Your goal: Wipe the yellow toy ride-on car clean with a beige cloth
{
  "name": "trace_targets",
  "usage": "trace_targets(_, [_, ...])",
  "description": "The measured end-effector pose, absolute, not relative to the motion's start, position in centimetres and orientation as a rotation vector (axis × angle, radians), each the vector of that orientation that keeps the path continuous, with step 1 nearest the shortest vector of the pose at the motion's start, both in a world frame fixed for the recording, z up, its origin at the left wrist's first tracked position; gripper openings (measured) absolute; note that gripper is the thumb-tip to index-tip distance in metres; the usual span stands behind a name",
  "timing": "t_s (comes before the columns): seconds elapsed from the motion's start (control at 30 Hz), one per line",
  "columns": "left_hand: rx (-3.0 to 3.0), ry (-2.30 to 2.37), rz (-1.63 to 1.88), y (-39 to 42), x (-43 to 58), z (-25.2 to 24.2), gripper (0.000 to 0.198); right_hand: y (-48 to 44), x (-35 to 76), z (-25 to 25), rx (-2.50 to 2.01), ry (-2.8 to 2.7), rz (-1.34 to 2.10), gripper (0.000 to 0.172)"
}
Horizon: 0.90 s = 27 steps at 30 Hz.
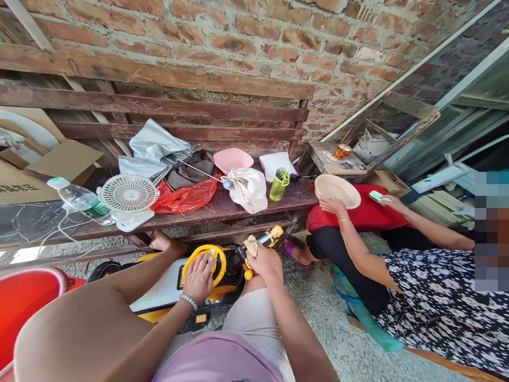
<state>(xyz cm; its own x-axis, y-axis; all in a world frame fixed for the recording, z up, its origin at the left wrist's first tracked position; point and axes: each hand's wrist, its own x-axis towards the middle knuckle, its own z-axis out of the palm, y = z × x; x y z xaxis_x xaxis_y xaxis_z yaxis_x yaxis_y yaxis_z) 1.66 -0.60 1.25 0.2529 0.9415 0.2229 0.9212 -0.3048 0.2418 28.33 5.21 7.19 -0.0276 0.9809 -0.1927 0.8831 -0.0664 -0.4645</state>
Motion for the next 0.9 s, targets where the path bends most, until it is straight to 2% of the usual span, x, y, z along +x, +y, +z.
trace_targets(0.17, [2.445, 1.814, 0.492, -0.6, 1.6, 1.3, 0.052, 7.7, 30.0, 6.6, -2.058, -2.128, 0.579, 0.033])
trace_targets(0.4, [2.460, 1.800, 0.505, -0.7, 1.5, 1.2, 0.052, 12.4, 34.3, 7.2, -2.425, -2.017, 0.485, 0.041])
trace_targets(0.63, [2.444, 1.813, 0.525, -0.6, 1.5, 1.1, 0.051, 11.7, 34.0, 6.5, -2.374, -1.861, 0.532, 0.042])
trace_targets(0.9, [2.447, 1.829, 0.541, -0.6, 1.7, 1.5, 0.051, 7.3, 30.1, 7.4, -2.069, -2.094, 0.724, 0.040])
